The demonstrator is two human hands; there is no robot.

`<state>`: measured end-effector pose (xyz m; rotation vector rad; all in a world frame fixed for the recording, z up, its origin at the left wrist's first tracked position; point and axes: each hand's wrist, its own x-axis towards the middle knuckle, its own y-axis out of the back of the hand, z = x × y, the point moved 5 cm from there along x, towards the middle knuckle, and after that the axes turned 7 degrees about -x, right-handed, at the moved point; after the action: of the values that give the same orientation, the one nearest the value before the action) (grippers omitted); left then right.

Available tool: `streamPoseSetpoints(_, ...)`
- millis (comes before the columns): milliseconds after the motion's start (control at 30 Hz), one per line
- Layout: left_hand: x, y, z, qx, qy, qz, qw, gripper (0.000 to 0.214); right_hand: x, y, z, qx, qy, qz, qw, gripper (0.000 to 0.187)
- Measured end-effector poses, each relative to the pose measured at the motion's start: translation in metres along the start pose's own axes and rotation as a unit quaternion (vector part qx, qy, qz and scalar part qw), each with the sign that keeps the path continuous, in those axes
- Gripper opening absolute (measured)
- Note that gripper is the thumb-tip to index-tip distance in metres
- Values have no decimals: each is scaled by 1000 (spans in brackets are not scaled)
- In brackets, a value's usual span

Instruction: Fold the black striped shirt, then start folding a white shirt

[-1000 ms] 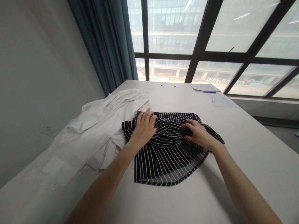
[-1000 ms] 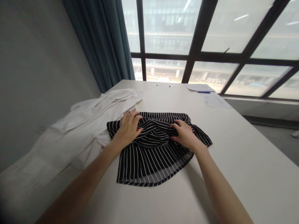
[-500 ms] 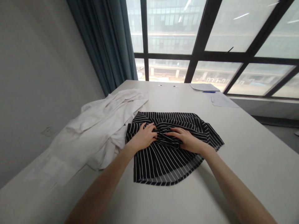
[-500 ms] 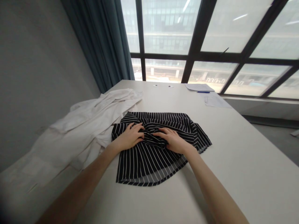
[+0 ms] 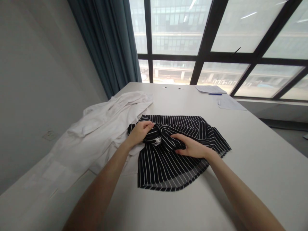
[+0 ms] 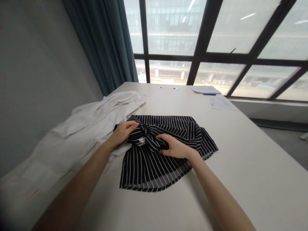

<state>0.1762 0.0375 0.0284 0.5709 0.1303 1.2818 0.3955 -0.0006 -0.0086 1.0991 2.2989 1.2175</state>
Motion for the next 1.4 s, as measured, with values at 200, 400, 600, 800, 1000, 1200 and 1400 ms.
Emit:
streamPoseSetpoints(200,-5,4,7,53,13,-5,999,37,3,10,3,144,-12,56,988,27)
streamPoseSetpoints(400,-9,-1,17,161,-48,24,985,22,-2,16,14,385,-72,132,911,32)
streamPoseSetpoints(600,-21,-40,45,142,-160,-43,976,40,-2,15,6,493,-105,151,851,27)
streamPoseSetpoints(800,-27,-57,37,119,-109,-102,982,43,-3,20,11,389,-108,198,893,26)
streamPoseSetpoints(1000,-26,-52,40,62,-98,-96,989,35,-6,32,-30,173,4,209,962,40)
streamPoseSetpoints(1200,-24,-45,44,61,-112,-77,989,32,-10,33,-49,-66,0,246,967,33)
streamPoseSetpoints(1400,-17,-18,33,163,-50,-9,985,36,-17,51,-31,-81,-59,314,944,28)
